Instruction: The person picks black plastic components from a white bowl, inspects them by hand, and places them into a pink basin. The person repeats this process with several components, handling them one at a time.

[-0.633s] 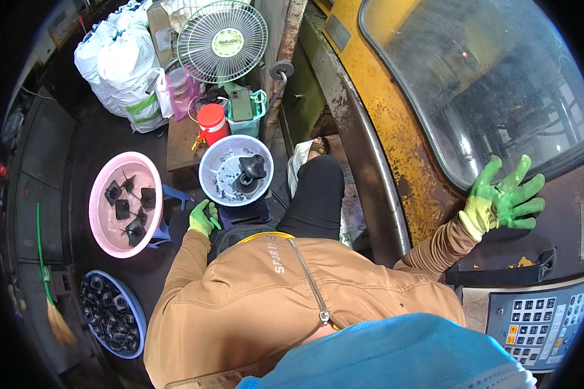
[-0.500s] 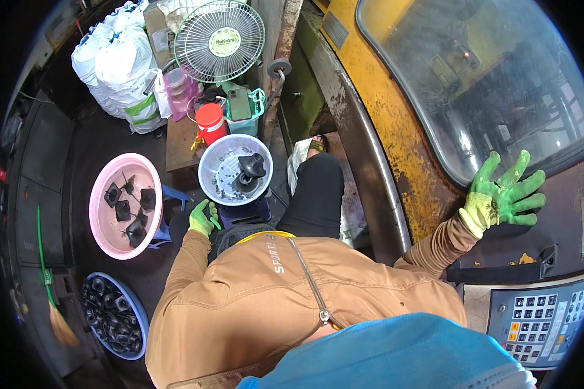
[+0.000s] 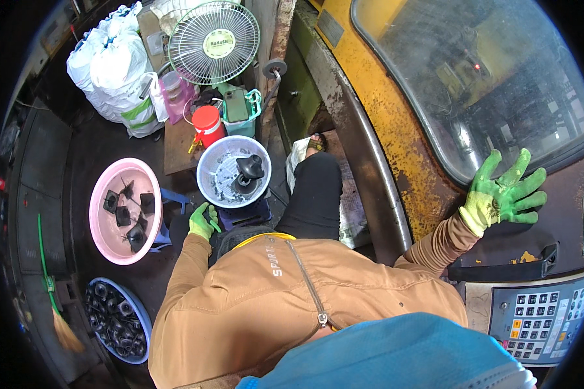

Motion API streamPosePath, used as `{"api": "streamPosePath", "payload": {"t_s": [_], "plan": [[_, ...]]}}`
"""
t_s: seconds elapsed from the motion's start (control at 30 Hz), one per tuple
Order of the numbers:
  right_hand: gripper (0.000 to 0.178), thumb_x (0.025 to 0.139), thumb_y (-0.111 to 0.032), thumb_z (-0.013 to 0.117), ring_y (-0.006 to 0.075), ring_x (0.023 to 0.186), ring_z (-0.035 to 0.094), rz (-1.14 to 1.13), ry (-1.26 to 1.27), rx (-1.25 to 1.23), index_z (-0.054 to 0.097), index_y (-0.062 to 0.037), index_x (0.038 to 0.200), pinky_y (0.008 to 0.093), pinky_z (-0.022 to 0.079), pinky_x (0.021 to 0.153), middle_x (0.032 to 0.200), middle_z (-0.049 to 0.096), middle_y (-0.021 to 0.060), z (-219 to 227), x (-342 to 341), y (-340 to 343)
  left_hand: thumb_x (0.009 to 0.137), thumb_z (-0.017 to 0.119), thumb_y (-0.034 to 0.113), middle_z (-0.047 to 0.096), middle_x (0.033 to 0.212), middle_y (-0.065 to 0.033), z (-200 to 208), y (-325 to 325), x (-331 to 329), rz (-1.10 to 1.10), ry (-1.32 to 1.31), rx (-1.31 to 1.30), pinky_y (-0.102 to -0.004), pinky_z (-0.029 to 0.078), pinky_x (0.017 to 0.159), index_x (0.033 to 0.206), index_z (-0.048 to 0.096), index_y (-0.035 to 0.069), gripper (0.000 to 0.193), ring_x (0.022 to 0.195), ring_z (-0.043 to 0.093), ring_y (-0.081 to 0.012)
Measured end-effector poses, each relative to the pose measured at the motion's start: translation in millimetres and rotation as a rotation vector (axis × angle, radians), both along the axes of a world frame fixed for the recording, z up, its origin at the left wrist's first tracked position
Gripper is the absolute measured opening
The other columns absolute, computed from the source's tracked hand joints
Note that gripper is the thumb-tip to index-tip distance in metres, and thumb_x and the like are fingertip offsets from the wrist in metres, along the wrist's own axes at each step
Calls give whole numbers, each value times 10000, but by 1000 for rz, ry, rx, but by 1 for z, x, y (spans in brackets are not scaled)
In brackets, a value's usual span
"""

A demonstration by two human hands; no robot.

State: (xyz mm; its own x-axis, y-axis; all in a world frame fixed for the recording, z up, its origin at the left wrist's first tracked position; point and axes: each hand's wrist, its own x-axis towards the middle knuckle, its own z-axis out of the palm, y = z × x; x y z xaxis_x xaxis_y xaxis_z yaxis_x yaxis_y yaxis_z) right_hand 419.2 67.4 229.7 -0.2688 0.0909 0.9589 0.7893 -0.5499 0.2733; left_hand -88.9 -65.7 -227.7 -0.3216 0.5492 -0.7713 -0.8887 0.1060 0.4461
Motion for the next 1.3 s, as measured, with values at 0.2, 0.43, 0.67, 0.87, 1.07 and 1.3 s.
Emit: {"api": "streamPosePath", "payload": {"t_s": [0.2,0.43,0.67,0.87,1.07,1.3], "plan": [[535,803,-531,649,345,1091,443,15,-17,17,534,-296,1269,462,345,760,1329,457,72,1,-3,1,897,579,157,628,768,-63,2,0,0,-15,26,8,-301,452,536,998,587,70,134,610,546,-186],[543,803,-518,650,341,1075,453,-18,-12,12,523,-296,1282,458,351,748,1330,455,79,1,-4,0,912,559,161,618,776,-56,7,2,1,9,-42,-27,-302,434,538,974,569,84,100,626,535,-182],[566,723,-520,732,320,1079,454,26,-8,31,594,-314,1232,476,340,792,1305,489,44,2,-2,2,910,552,148,626,788,-74,-2,3,-1,7,-35,-34,-309,445,532,1060,579,82,166,618,544,-195],[573,749,-514,708,315,1037,475,19,-33,26,548,-309,1259,459,353,754,1290,477,61,3,-3,0,901,569,157,644,812,-80,-5,1,-2,-27,33,-21,-312,461,535,1117,587,76,231,608,555,-204],[611,723,-490,729,304,1005,477,22,-34,21,525,-311,1270,452,342,739,1282,465,63,4,-6,-1,908,558,137,634,807,-85,5,2,2,-10,20,-15,-302,460,529,1102,575,63,208,620,552,-200],[597,711,-486,739,294,975,473,34,-36,15,545,-311,1247,447,335,733,1259,474,60,4,-5,-1,926,536,151,620,781,-85,2,3,2,-14,13,26,-300,455,530,1086,571,62,187,617,543,-197]]}}
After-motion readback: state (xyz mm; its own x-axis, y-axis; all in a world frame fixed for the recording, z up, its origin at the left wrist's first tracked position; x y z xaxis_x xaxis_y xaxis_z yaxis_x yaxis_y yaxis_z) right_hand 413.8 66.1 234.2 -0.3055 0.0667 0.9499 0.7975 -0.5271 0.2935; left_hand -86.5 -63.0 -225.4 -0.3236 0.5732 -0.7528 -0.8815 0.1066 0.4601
